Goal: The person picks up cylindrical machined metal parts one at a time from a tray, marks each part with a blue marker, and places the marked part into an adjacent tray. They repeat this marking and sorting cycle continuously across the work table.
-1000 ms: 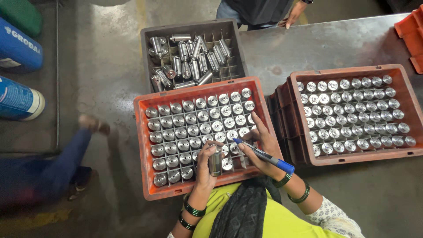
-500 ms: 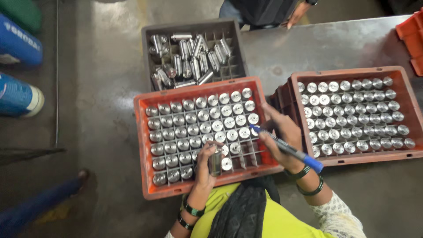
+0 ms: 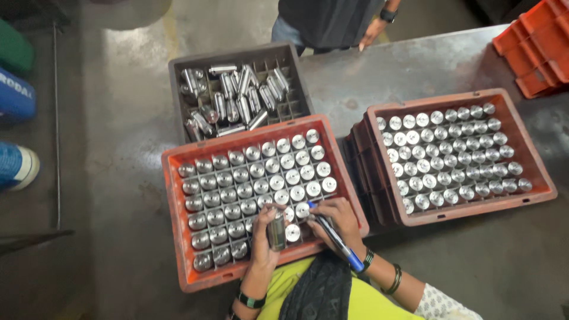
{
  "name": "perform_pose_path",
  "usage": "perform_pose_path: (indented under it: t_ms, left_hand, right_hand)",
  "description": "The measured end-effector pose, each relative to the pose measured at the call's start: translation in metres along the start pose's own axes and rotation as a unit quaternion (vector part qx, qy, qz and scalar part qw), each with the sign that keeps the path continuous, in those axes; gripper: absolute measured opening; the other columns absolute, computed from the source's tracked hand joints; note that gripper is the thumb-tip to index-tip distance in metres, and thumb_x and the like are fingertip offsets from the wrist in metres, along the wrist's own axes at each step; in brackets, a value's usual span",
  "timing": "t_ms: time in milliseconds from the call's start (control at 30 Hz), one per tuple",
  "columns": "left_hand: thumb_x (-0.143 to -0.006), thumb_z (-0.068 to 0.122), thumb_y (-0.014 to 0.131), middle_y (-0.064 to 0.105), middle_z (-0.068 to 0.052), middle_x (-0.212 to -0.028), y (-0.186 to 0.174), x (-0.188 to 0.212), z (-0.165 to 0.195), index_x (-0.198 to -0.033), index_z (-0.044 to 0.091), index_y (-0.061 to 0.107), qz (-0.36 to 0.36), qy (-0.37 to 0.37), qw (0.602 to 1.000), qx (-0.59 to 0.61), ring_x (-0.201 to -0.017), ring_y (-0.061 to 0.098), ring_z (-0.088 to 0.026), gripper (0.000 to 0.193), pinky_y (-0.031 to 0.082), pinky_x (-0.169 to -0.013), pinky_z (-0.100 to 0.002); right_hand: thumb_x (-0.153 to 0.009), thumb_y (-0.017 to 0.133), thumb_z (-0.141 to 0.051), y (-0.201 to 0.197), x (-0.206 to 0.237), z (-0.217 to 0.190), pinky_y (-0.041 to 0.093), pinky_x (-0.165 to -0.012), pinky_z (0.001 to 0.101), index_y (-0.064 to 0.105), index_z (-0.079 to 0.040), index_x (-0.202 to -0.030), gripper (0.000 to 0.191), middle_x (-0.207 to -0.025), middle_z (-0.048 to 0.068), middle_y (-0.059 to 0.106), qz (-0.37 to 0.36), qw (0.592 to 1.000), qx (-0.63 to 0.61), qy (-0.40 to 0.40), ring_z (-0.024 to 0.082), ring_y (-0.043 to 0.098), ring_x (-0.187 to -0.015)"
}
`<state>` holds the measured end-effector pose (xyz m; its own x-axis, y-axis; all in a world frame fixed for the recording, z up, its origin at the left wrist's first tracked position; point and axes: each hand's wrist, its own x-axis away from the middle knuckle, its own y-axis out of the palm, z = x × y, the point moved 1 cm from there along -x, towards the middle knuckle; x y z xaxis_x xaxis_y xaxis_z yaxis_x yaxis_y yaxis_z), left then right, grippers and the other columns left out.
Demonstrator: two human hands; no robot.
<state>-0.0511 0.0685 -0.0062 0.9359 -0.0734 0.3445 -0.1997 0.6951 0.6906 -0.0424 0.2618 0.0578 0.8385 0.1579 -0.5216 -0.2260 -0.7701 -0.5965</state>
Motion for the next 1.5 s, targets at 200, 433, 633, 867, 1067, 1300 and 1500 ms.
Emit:
perform_pose_path:
  t_ms: [200, 433, 633, 867, 1067, 1300, 1500]
  left_hand:
    - [-0.087, 0.029, 0.065, 0.060, -0.005, -0.086, 0.003, 0.002, 0.006, -0.103, 0.001, 0.065, -0.025, 0.011, 0.999, 0.017, -0.074, 0.060, -0.013, 0.032, 0.052, -0.068, -0.025]
    - [-0.087, 0.029, 0.065, 0.059, -0.005, -0.088, 0.004, 0.002, 0.004, -0.103, 0.001, 0.065, -0.016, 0.009, 1.000, 0.008, -0.075, 0.060, -0.013, 0.033, 0.053, -0.071, -0.026]
    - [-0.087, 0.028, 0.065, 0.059, -0.005, -0.088, 0.003, 0.003, 0.004, -0.103, 0.001, 0.065, -0.016, 0.003, 1.000, 0.015, -0.076, 0.060, -0.013, 0.032, 0.053, -0.071, -0.026]
    - [-0.086, 0.028, 0.064, 0.060, -0.005, -0.089, 0.005, 0.002, 0.006, -0.102, 0.001, 0.064, -0.010, -0.002, 1.000, 0.019, -0.076, 0.060, -0.013, 0.031, 0.054, -0.072, -0.027]
    - [-0.086, 0.029, 0.065, 0.059, -0.004, -0.084, 0.003, 0.001, 0.004, -0.103, 0.002, 0.065, -0.009, -0.010, 1.000, 0.017, -0.073, 0.062, -0.013, 0.032, 0.051, -0.066, -0.025]
    - [-0.086, 0.029, 0.065, 0.060, -0.003, -0.083, 0.004, 0.000, 0.004, -0.103, 0.003, 0.065, -0.002, 0.000, 1.000, 0.018, -0.073, 0.063, -0.012, 0.031, 0.051, -0.063, -0.023]
    - [-0.084, 0.029, 0.068, 0.063, -0.005, -0.091, 0.007, 0.001, 0.006, -0.102, 0.003, 0.065, -0.005, 0.010, 1.000, 0.022, -0.074, 0.063, -0.011, 0.032, 0.052, -0.066, -0.023]
  right_hand:
    - [-0.081, 0.084, -0.010, -0.002, -0.007, -0.006, 0.052, -0.086, 0.0353, 0.071, -0.011, -0.118, 0.039, -0.107, 0.006, 0.072, -0.020, 0.999, -0.030, 0.035, 0.025, 0.066, -0.099]
    - [-0.078, 0.079, -0.014, -0.012, -0.011, -0.012, 0.051, -0.087, 0.0377, 0.069, -0.006, -0.115, 0.038, -0.106, 0.011, 0.069, -0.050, 0.997, -0.059, 0.025, 0.028, 0.064, -0.099]
    - [-0.092, 0.065, -0.014, -0.012, -0.008, -0.008, 0.051, -0.088, 0.0362, 0.069, -0.005, -0.113, 0.023, -0.107, 0.011, 0.069, -0.052, 0.992, -0.094, 0.070, 0.028, 0.066, -0.100]
    - [-0.090, 0.065, -0.016, -0.009, -0.004, -0.004, 0.051, -0.079, 0.0336, 0.067, -0.004, -0.115, 0.028, -0.101, 0.012, 0.066, -0.048, 0.982, -0.127, 0.128, 0.026, 0.066, -0.092]
    - [-0.088, 0.067, -0.016, -0.009, -0.003, 0.002, 0.048, -0.083, 0.0357, 0.062, -0.004, -0.103, 0.020, -0.096, 0.011, 0.066, -0.041, 0.989, -0.117, 0.081, 0.026, 0.062, -0.090]
    - [-0.079, 0.070, -0.015, -0.003, -0.007, 0.003, 0.042, -0.071, 0.0386, 0.062, -0.004, -0.097, 0.022, -0.085, 0.010, 0.062, -0.079, 0.992, -0.077, 0.069, 0.027, 0.054, -0.077]
    - [-0.083, 0.068, -0.016, -0.003, -0.010, 0.001, 0.044, -0.070, 0.0376, 0.061, -0.005, -0.097, 0.019, -0.087, 0.009, 0.063, -0.060, 0.992, -0.099, 0.047, 0.027, 0.057, -0.079]
